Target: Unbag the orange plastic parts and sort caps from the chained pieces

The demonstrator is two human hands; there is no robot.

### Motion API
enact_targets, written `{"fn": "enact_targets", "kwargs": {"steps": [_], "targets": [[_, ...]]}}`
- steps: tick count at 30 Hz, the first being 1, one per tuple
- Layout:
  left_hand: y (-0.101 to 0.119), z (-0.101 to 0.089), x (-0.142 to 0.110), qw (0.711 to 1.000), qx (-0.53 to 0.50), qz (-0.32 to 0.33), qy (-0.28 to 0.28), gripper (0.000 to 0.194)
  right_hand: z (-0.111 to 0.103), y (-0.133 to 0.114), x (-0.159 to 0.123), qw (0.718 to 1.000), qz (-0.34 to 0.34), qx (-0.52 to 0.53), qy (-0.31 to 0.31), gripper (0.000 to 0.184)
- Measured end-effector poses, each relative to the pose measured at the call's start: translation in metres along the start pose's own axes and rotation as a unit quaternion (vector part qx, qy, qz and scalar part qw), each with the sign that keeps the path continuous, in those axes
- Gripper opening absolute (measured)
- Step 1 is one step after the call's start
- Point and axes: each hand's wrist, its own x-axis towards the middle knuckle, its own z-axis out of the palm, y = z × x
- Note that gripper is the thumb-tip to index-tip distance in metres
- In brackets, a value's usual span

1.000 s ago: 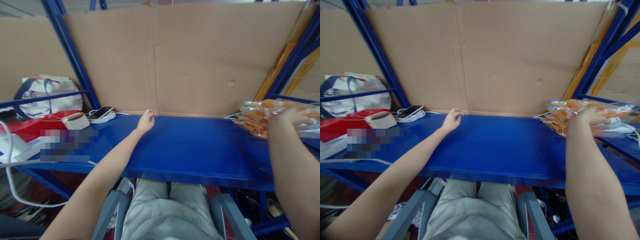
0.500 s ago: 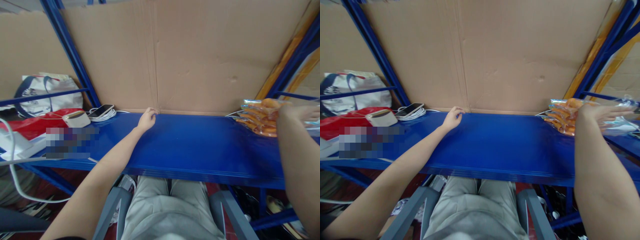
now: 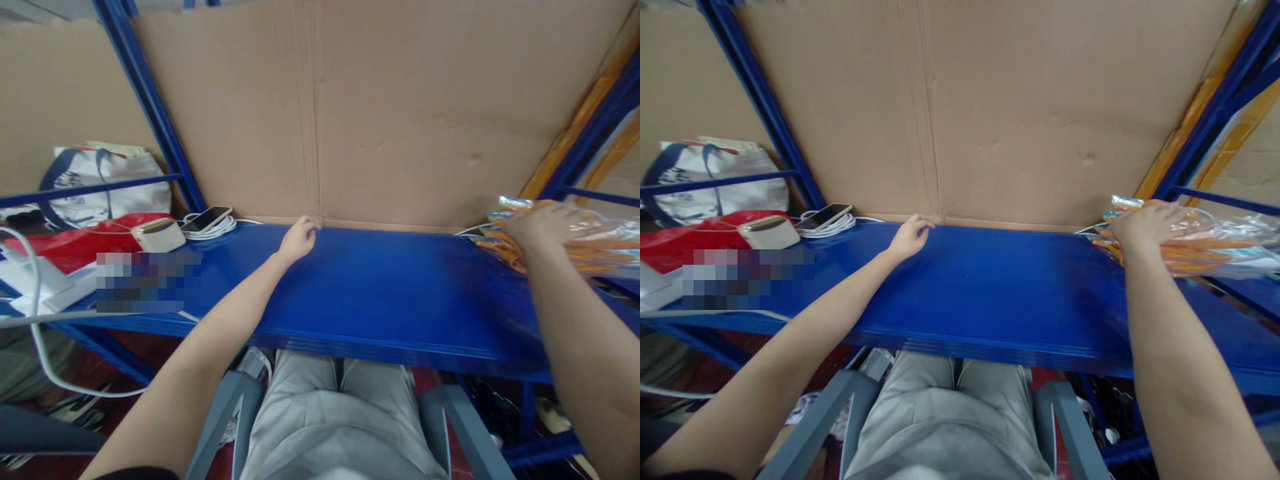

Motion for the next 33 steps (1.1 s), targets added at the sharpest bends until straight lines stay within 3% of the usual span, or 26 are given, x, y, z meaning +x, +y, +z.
{"fn": "enact_targets", "kwargs": {"steps": [1, 2, 5, 8, 12, 16, 19, 23, 28, 30, 33], "targets": [[0.002, -0.001, -0.001, 1.0, 0.016, -0.017, -0.013, 0.033, -0.01, -0.014, -0.012, 0.998, 0.034, 0.043, -0.008, 0.072], [0.003, -0.002, -0.001, 0.998, 0.035, -0.041, -0.029, 0.033, -0.019, -0.028, -0.024, 0.997, 0.02, 0.075, -0.012, 0.071], [0.008, -0.007, -0.004, 0.984, 0.103, -0.115, -0.085, 0.034, -0.03, -0.068, -0.057, 0.988, -0.101, 0.118, -0.029, 0.063], [0.014, -0.013, -0.007, 0.967, 0.163, -0.154, -0.123, 0.038, -0.017, -0.093, -0.079, 0.961, -0.21, 0.122, -0.133, 0.061], [0.022, -0.023, -0.009, 0.953, 0.21, -0.174, -0.131, 0.041, 0.016, -0.104, -0.095, 0.92, -0.309, 0.13, -0.203, 0.055], [0.014, -0.044, -0.005, 0.944, 0.245, -0.2, -0.089, 0.04, 0.04, -0.106, -0.099, 0.902, -0.289, 0.134, -0.291, 0.053], [-0.006, -0.066, -0.004, 0.929, 0.262, -0.257, -0.047, 0.041, 0.051, -0.104, -0.095, 0.903, -0.286, 0.152, -0.283, 0.046], [-0.029, -0.096, -0.019, 0.923, 0.258, -0.286, -0.008, 0.055, 0.058, -0.102, -0.093, 0.901, -0.298, 0.168, -0.265, 0.04], [-0.04, -0.126, -0.054, 0.873, 0.239, -0.422, -0.056, 0.073, 0.053, -0.103, -0.094, 0.897, -0.296, 0.172, -0.28, 0.041], [-0.048, -0.129, -0.064, 0.855, 0.218, -0.465, -0.074, 0.076, 0.05, -0.104, -0.094, 0.897, -0.29, 0.169, -0.287, 0.043], [-0.069, -0.125, -0.076, 0.855, 0.196, -0.473, -0.081, 0.08, 0.048, -0.105, -0.095, 0.899, -0.286, 0.167, -0.287, 0.042]]}}
